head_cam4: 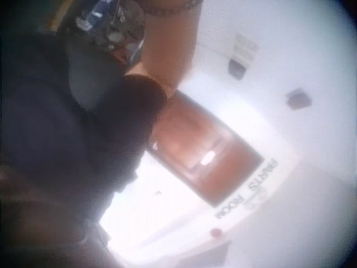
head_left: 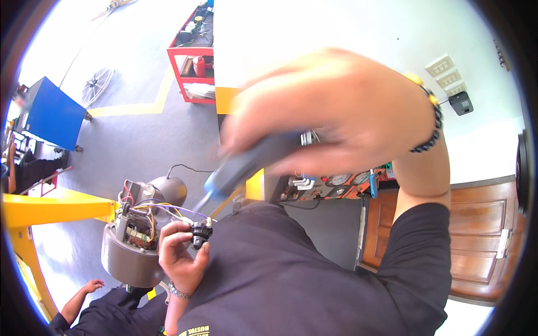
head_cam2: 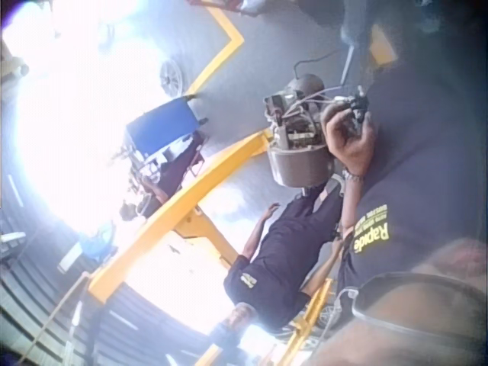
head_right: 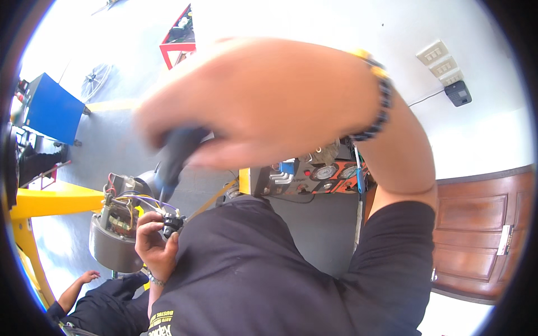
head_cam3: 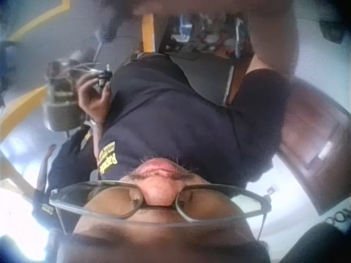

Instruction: The person uses a screwdriver to remove screws from a cylindrical electrical component, then detaches and reattaches a small plastic connector with wires. The person manipulates the connector and wires by hand, rotating and inspecting the assembly throughout.

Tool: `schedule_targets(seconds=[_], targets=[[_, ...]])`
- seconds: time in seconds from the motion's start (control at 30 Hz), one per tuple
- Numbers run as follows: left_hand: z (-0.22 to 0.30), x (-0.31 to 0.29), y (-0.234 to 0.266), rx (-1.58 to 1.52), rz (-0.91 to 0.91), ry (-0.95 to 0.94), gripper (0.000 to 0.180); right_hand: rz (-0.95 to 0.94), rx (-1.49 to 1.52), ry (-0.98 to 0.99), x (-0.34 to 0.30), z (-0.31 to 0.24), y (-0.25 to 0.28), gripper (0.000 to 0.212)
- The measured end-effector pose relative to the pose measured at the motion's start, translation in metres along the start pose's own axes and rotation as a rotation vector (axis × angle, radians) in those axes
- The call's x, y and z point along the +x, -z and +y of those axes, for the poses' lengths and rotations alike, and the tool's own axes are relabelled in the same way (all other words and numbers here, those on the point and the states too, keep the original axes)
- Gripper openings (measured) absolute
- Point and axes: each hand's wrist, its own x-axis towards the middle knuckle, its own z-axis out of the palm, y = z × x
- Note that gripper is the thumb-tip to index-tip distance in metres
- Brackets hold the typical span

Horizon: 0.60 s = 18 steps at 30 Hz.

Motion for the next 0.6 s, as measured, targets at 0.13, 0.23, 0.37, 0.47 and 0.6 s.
schedule_targets(seconds=[0.13, 0.23, 0.37, 0.47, 0.6], targets=[[-0.001, -0.002, -0.003, -0.226, 0.013, 0.11, 0.037, 0.515, 0.109, -0.697, -0.117, 0.01, 0.002, 0.035], [-0.001, 0.001, -0.007, -0.332, -0.007, 0.129, 0.038, 0.949, 0.348, -0.98, -0.211, 0.033, -0.065, 0.032], [0.0, 0.002, -0.013, -0.36, 0.005, 0.145, 0.037, 1.032, 0.208, -1.282, -0.298, 0.051, -0.19, 0.038], [-0.003, 0.003, -0.02, -0.355, 0.028, 0.185, 0.033, 0.867, -0.146, -1.396, -0.283, 0.043, -0.222, 0.034], [-0.004, 0.006, -0.022, -0.375, 0.01, 0.209, 0.032, 0.717, -0.381, -1.39, -0.266, 0.049, -0.227, 0.038]])
